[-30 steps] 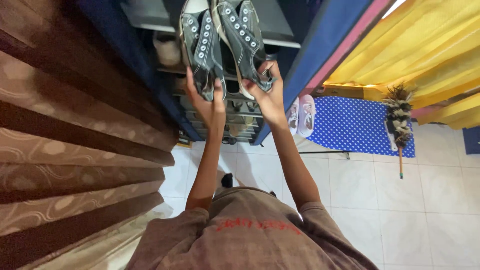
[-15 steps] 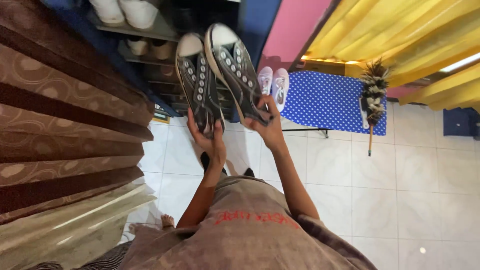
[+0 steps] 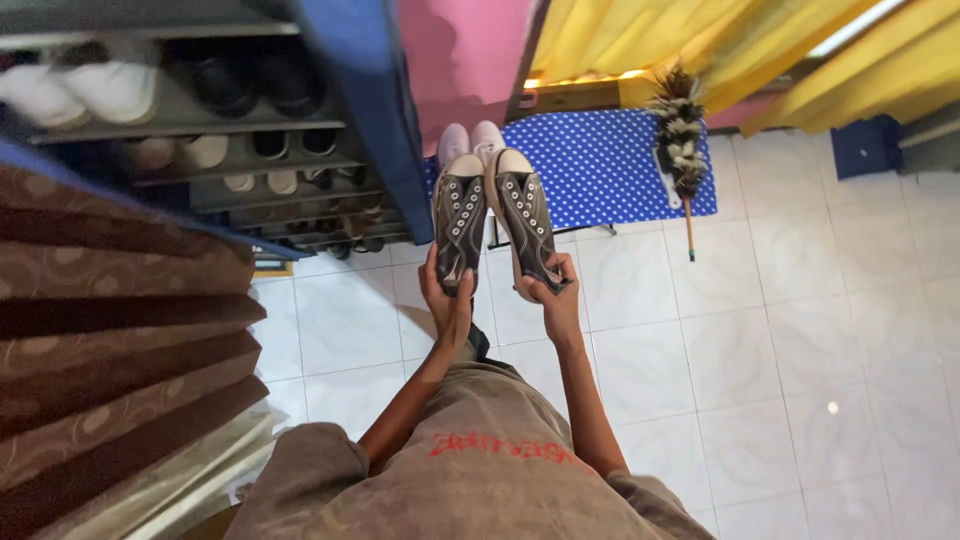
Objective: Organizing various pairs of shoes by taking them out of a rack and placing them neatly on a mat.
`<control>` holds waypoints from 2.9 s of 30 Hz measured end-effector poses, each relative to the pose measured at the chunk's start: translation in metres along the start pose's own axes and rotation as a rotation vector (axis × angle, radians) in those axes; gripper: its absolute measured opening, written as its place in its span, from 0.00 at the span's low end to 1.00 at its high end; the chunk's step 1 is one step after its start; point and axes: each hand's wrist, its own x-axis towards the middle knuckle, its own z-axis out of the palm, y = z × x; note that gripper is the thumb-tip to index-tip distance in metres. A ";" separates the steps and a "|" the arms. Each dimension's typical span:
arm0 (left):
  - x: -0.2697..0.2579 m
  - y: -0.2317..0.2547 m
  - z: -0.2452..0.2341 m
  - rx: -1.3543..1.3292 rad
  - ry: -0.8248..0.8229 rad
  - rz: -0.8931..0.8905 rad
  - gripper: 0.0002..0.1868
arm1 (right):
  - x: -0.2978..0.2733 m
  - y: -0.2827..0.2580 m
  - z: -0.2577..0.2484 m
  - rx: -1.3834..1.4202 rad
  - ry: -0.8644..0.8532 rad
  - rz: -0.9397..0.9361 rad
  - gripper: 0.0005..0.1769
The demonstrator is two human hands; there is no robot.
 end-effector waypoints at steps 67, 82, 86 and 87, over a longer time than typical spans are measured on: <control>0.139 -0.383 0.274 0.518 -0.085 0.035 0.47 | 0.342 0.286 -0.250 -0.353 -0.031 -0.056 0.23; 0.086 -0.333 0.280 0.502 -0.077 0.113 0.50 | 0.338 0.300 -0.289 -0.791 -0.180 -0.163 0.36; 0.048 -0.250 0.263 0.246 -0.298 0.105 0.38 | 0.322 0.297 -0.302 -0.767 -0.141 -0.127 0.40; 0.039 -0.231 0.256 0.242 -0.356 0.073 0.36 | 0.318 0.296 -0.305 -0.833 -0.145 -0.196 0.39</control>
